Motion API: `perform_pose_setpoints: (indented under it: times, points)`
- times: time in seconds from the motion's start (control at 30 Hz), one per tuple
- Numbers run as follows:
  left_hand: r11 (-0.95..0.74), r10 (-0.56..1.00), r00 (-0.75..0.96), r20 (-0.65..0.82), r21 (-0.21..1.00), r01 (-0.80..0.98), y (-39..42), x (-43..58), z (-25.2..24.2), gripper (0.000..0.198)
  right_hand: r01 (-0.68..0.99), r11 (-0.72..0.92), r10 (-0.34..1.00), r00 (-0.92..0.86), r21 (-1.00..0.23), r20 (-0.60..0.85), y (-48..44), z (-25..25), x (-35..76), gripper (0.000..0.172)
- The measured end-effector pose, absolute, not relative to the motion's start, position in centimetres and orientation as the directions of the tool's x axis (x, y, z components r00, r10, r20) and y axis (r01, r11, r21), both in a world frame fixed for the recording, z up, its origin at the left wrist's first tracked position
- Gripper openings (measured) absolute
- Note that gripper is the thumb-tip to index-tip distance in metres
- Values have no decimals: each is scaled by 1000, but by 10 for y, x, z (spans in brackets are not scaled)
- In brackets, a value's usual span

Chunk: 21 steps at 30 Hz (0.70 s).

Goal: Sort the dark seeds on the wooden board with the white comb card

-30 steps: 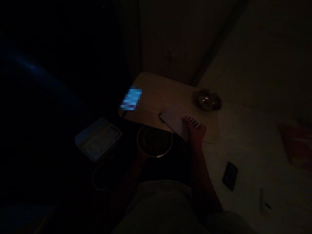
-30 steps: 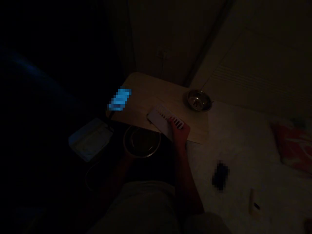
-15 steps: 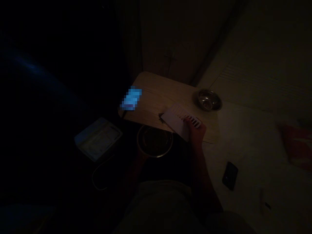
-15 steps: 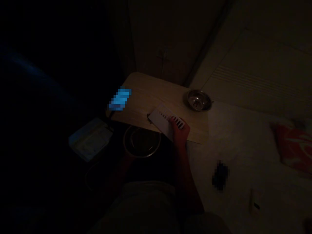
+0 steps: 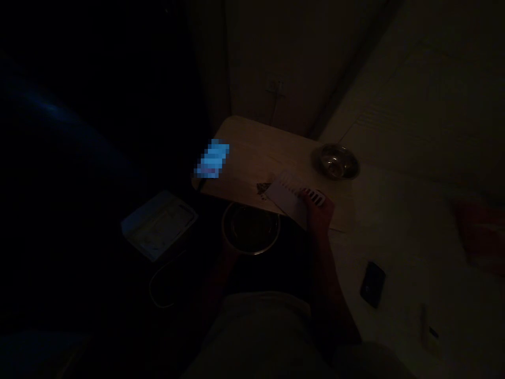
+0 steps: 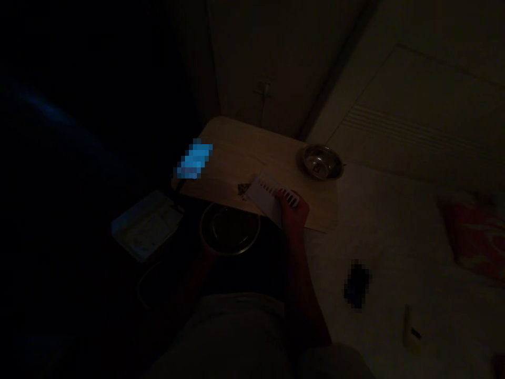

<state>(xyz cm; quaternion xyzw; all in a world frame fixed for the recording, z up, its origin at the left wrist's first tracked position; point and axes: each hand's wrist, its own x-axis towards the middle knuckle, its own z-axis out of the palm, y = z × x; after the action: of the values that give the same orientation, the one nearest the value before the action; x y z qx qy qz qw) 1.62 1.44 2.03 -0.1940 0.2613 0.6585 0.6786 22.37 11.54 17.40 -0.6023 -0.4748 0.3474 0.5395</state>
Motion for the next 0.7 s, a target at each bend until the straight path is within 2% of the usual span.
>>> perform_pose_setpoints:
  times: [0.2, 0.7]
  points:
    - [51, 744, -30, -668, 100, -994, 14, 17, 22, 58, 189, 45, 948, 303, -981, 102, 114, 175, 222, 34]
    - [18, 762, -42, -647, 86, -996, 16, 17, 13, 55, 202, 24, 968, 240, -979, 73, 114, 174, 225, 34]
